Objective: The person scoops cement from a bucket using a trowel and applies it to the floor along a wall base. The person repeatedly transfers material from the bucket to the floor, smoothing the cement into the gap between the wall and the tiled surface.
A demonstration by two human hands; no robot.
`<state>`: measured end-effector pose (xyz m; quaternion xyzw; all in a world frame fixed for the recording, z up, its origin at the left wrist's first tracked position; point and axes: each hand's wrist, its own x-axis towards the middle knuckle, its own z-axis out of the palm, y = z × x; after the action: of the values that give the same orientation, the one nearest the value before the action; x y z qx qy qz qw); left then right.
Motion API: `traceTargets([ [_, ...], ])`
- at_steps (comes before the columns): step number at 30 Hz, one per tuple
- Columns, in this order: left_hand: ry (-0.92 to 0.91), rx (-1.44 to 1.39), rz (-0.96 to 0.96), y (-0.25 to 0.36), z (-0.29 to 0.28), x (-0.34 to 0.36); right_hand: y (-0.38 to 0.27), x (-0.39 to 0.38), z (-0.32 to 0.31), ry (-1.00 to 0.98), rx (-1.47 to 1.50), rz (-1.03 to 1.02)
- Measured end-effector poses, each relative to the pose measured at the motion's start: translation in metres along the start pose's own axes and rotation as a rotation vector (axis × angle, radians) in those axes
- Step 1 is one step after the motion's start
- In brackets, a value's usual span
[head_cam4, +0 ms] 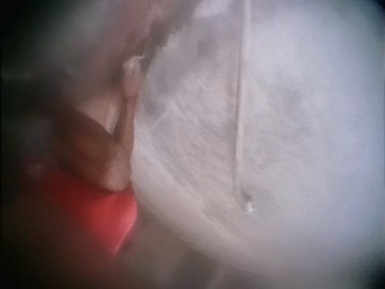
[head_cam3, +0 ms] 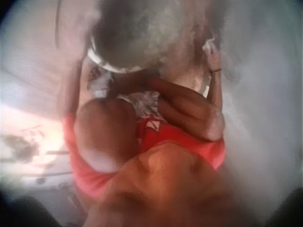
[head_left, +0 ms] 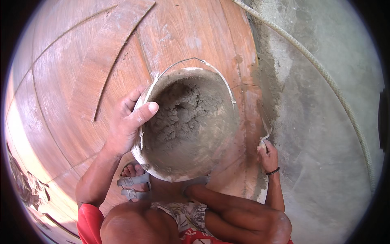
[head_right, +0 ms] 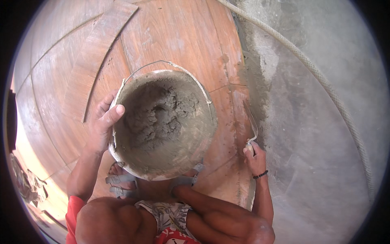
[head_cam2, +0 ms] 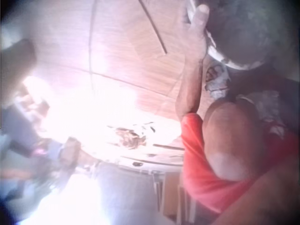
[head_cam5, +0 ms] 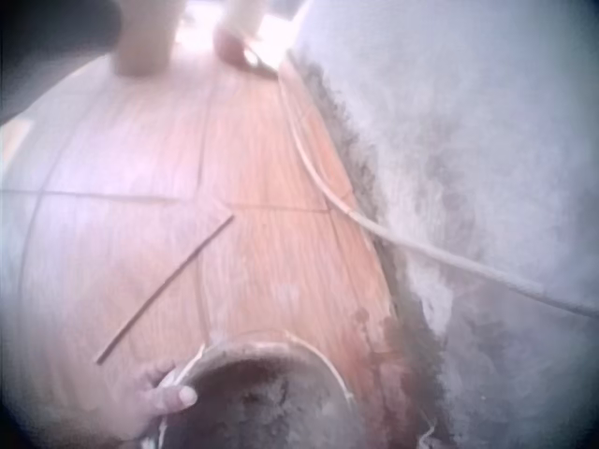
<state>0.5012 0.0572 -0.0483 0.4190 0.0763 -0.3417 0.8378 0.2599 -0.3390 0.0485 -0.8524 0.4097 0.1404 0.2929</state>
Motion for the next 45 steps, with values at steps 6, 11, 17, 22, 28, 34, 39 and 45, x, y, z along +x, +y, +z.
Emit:
traceTargets([
  [6,-0.001,0.009,-0.022,0.004,-0.004,-0.003,-0.003,-0.009,-0.038,0.04,0.25,0.123],
  [11,-0.088,-0.048,-0.027,0.003,0.0,-0.004,-0.032,-0.045,-0.05,0.17,0.19,-0.02],
  [17,-0.148,0.021,-0.048,0.008,0.008,-0.005,-0.131,-0.064,-0.033,-0.035,-0.564,-0.549],
  [22,-0.237,0.218,0.004,0.006,0.027,-0.004,-0.174,-0.057,-0.021,0.051,-1.062,-0.559],
  [28,-0.346,0.454,0.156,0.009,0.051,0.003,-0.204,-0.044,-0.02,0.182,-1.497,-0.704],
  [34,-0.378,0.567,0.319,-0.004,0.066,0.01,-0.18,-0.014,0.026,-0.136,-1.481,-0.737],
  [39,-0.306,0.479,0.191,0.001,0.062,0.017,-0.183,-0.008,0.023,-0.131,-1.453,-0.883],
  [45,-0.28,0.477,0.17,0.006,0.063,0.019,-0.198,-0.01,0.024,-0.382,-1.396,-0.902],
])
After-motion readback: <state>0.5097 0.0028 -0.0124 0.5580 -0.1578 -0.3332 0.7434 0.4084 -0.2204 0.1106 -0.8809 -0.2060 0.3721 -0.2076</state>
